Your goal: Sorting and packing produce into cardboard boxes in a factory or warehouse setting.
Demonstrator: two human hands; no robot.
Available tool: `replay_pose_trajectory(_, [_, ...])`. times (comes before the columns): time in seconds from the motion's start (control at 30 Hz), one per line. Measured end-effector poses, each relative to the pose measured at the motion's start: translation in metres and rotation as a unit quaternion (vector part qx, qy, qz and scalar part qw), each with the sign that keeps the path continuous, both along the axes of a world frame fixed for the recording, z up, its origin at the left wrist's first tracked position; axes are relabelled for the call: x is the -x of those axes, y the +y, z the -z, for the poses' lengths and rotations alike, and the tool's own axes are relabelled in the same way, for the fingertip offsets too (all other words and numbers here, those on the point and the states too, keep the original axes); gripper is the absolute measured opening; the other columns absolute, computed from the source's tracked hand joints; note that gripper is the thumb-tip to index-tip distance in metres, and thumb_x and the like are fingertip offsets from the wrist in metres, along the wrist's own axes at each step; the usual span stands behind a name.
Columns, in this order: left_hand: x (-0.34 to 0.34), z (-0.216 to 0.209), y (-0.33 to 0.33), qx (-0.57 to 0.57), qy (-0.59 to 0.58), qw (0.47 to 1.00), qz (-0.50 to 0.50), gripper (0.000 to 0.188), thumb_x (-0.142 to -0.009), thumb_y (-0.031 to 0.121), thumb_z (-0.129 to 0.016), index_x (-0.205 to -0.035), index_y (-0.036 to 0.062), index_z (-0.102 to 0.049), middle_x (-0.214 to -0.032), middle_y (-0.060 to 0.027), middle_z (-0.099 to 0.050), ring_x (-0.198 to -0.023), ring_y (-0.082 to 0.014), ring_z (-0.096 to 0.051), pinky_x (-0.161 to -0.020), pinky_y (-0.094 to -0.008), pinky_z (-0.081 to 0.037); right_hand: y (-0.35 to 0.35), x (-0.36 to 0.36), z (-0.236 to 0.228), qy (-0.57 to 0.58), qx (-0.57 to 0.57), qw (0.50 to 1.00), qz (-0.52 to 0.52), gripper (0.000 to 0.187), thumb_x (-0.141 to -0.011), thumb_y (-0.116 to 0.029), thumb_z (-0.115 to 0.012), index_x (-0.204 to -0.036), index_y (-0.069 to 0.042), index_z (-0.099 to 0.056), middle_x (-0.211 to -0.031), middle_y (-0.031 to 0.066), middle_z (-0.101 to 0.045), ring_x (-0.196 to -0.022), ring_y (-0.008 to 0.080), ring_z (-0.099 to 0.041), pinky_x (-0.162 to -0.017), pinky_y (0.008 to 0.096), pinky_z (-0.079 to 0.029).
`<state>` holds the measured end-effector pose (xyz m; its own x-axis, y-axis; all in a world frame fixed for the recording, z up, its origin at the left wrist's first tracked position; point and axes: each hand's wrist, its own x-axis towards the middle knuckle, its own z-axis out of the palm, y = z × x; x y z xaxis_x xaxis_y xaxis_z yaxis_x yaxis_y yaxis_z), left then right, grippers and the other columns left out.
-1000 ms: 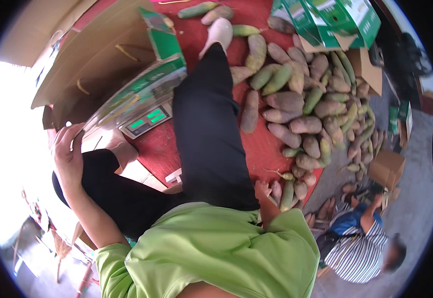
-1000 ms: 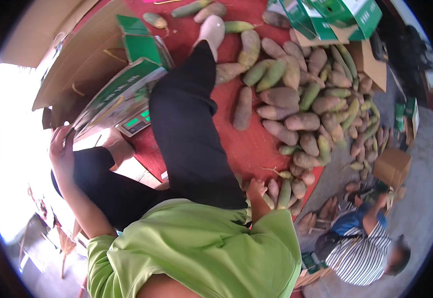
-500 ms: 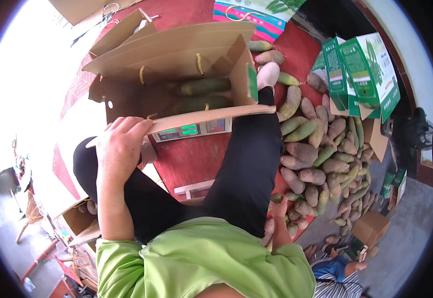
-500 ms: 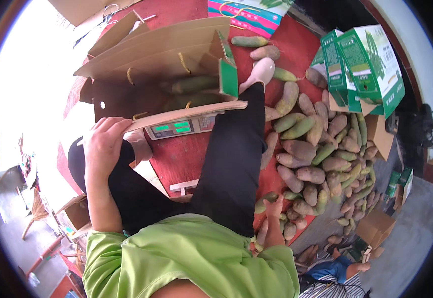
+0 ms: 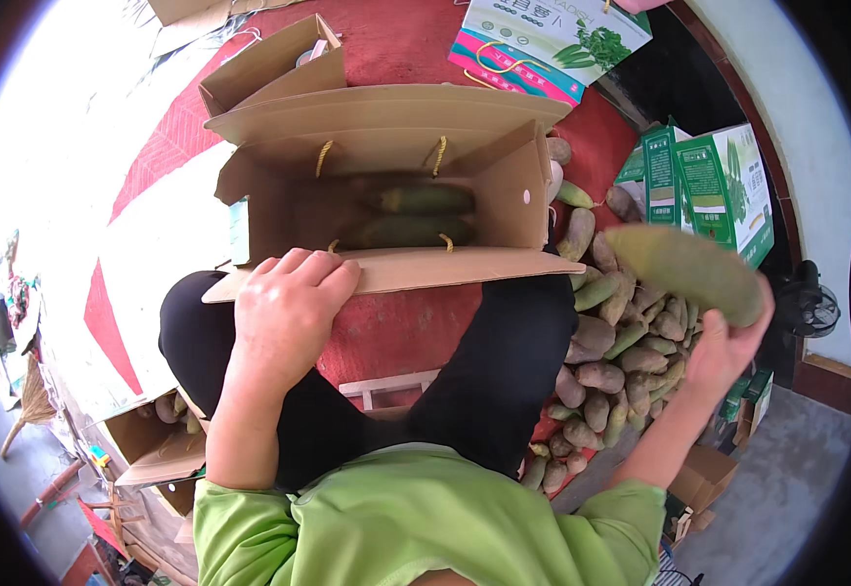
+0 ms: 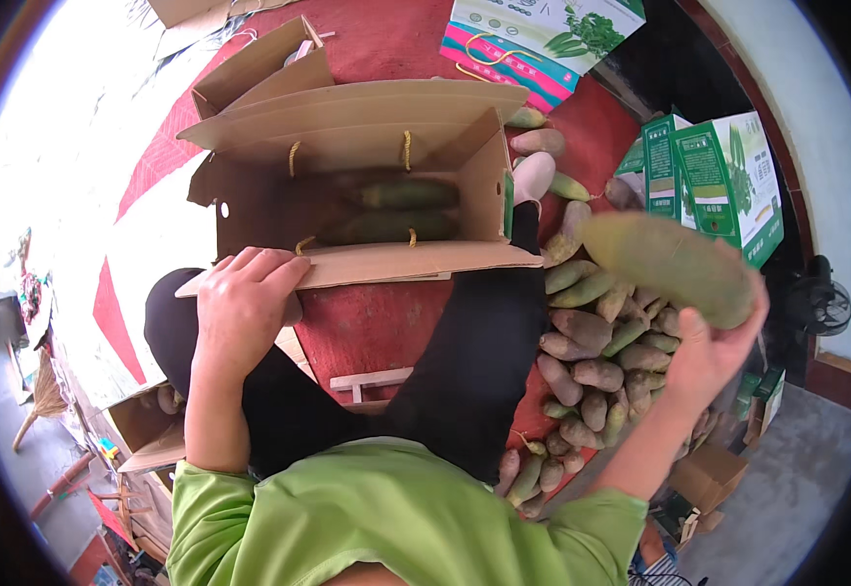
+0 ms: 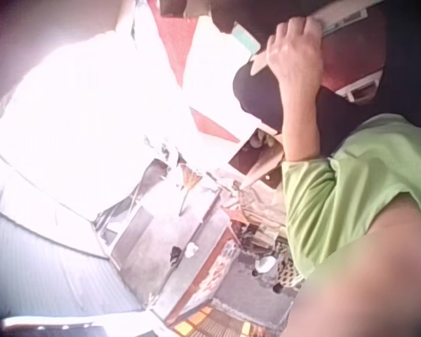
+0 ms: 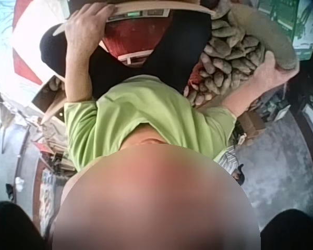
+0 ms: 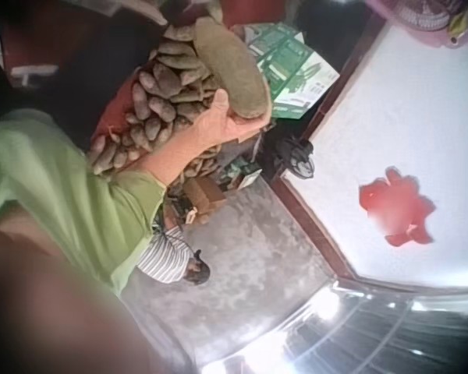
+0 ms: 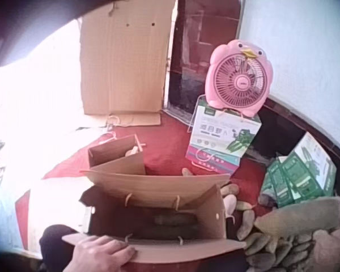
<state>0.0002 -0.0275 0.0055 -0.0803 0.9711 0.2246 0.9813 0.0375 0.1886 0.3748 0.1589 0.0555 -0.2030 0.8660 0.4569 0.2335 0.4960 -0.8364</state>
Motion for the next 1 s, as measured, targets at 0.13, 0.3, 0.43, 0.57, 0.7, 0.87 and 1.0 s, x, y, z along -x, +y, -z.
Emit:
replay_pose_trajectory(0.13, [0.001,0.002,-0.003,-0.005,0.004,1.0,-0.002,0.016,-0.069,0.009,-0.061,-0.085,0.0102,-0.062,-0.084,-0.0005,-0.062,-0.077,-0.0192,-0.06,-0.065,-0.0325,-0.049,0.024,0.101,-0.038,-0.005,-0.011,0.979,-0.201,0.069,-0.072,-0.01,-0.076,-0.131,0.001,-0.042,-0.134,0.0198,-0.048,-0.124,0.0276,-0.048,-0.105,0.0401,-0.038])
replay_pose_trajectory(0.3, [0.003,0.0,-0.004,0.029,-0.01,1.0,-0.004,0.02,-0.068,0.008,-0.063,-0.088,0.0105,-0.063,-0.086,-0.0008,-0.063,-0.08,-0.0198,-0.061,-0.067,-0.0337,-0.049,0.025,0.226,-0.004,-0.161,0.074,0.899,-0.401,0.059,-0.067,0.002,-0.072,-0.12,-0.006,-0.049,-0.114,0.0071,-0.058,-0.109,0.0183,-0.055,-0.092,0.0332,-0.046])
replay_pose_trajectory(0.43, [0.002,0.001,-0.001,-0.005,0.002,1.0,0.006,0.011,-0.068,0.01,-0.061,-0.078,0.0118,-0.058,-0.075,0.0006,-0.055,-0.073,-0.0176,-0.057,-0.062,-0.0314,-0.046,0.02,0.291,0.052,-0.318,0.061,0.812,-0.486,0.05,-0.069,-0.009,-0.073,-0.114,-0.004,-0.05,-0.105,0.015,-0.06,-0.099,0.0277,-0.059,-0.083,0.0368,-0.046])
replay_pose_trajectory(0.57, [0.002,0.004,0.0,-0.018,-0.003,1.0,0.013,0.01,-0.068,0.011,-0.06,-0.076,0.0122,-0.056,-0.074,0.0008,-0.054,-0.073,-0.0173,-0.057,-0.062,-0.031,-0.046,0.006,0.331,0.095,-0.433,0.016,0.736,-0.519,0.052,-0.069,-0.014,-0.073,-0.115,-0.003,-0.05,-0.105,0.0184,-0.061,-0.101,0.0357,-0.058,-0.084,0.0417,-0.047])
replay_pose_trajectory(0.7, [0.005,0.003,-0.001,-0.003,-0.006,1.0,0.012,0.01,-0.069,0.01,-0.06,-0.079,0.0115,-0.058,-0.076,0.0005,-0.056,-0.074,-0.0177,-0.058,-0.063,-0.0312,-0.046,-0.01,0.358,0.107,-0.514,0.056,0.691,-0.505,0.063,-0.069,-0.019,-0.076,-0.124,-0.003,-0.049,-0.113,0.0215,-0.061,-0.107,0.0372,-0.058,-0.089,0.0438,-0.046])
replay_pose_trajectory(0.87, [0.01,0.003,0.003,0.001,-0.023,1.0,0.017,0.018,-0.073,0.01,-0.058,-0.089,0.0109,-0.065,-0.086,-0.0018,-0.064,-0.083,-0.0201,-0.062,-0.068,-0.0343,-0.049,0.004,0.343,0.079,-0.358,0.009,0.785,-0.506,0.054,-0.077,-0.021,-0.072,-0.124,-0.002,-0.053,-0.11,0.0201,-0.064,-0.102,0.033,-0.061,-0.088,0.0389,-0.048])
replay_pose_trajectory(1.0, [0.006,-0.004,0.001,0.044,-0.026,0.999,-0.009,0.023,-0.072,0.003,-0.058,-0.092,0.0086,-0.067,-0.091,-0.0061,-0.066,-0.086,-0.0253,-0.063,-0.076,-0.037,-0.05,0.014,0.277,0.012,-0.254,0.052,0.845,-0.469,0.042,-0.084,-0.017,-0.067,-0.122,-0.002,-0.056,-0.103,0.0117,-0.066,-0.094,0.0177,-0.063,-0.081,0.0283,-0.05])
